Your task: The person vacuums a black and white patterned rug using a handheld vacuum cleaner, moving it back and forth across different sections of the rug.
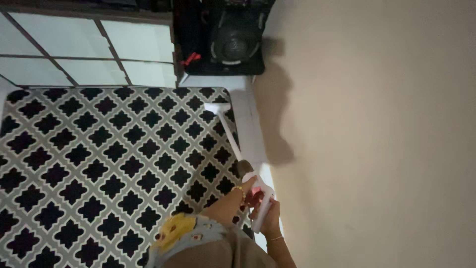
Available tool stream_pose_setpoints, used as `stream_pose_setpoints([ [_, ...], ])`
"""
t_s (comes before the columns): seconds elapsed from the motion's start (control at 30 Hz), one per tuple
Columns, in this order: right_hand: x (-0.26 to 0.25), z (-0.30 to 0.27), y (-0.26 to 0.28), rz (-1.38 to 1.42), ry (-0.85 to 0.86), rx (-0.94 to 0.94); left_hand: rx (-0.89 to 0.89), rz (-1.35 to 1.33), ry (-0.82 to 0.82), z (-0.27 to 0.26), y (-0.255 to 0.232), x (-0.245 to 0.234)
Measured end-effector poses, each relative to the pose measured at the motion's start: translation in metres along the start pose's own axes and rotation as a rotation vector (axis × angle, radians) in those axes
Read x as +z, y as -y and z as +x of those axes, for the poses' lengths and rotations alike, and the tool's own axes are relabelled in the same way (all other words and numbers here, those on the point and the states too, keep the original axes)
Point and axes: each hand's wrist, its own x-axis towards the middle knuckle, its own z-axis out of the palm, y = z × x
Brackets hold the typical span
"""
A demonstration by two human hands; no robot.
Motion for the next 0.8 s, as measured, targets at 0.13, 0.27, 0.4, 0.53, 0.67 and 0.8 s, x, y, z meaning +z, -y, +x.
stream_pose_setpoints([
  [0.13, 0.007, 0.033, 0.029, -0.057, -0.066, 0.022, 0.079, -0.106, -0.101, 0.011, -0.018, -0.01],
  [0.27, 0.013, 0.064, 0.045, -0.051, -0.002, 0.05, 0.159, -0.212, -0.26, -0.001, -0.033, -0.051],
  [0.4, 0.019, 0.08, 0.064, -0.052, 0.047, 0.061, 0.139, -0.28, -0.476, -0.043, -0.01, -0.08],
  [0.53, 0.022, 0.095, 0.079, -0.039, 0.088, 0.034, -0.029, -0.1, -0.711, -0.075, 0.026, -0.088],
  [0.67, 0.018, 0.109, 0.09, -0.231, 0.287, -0.088, 0.105, -0.427, -0.665, -0.099, 0.069, -0.079],
  [0.8, 0.0, 0.129, 0.087, -0.103, 0.224, 0.0, 0.023, -0.422, -0.699, -0.116, 0.089, -0.075],
])
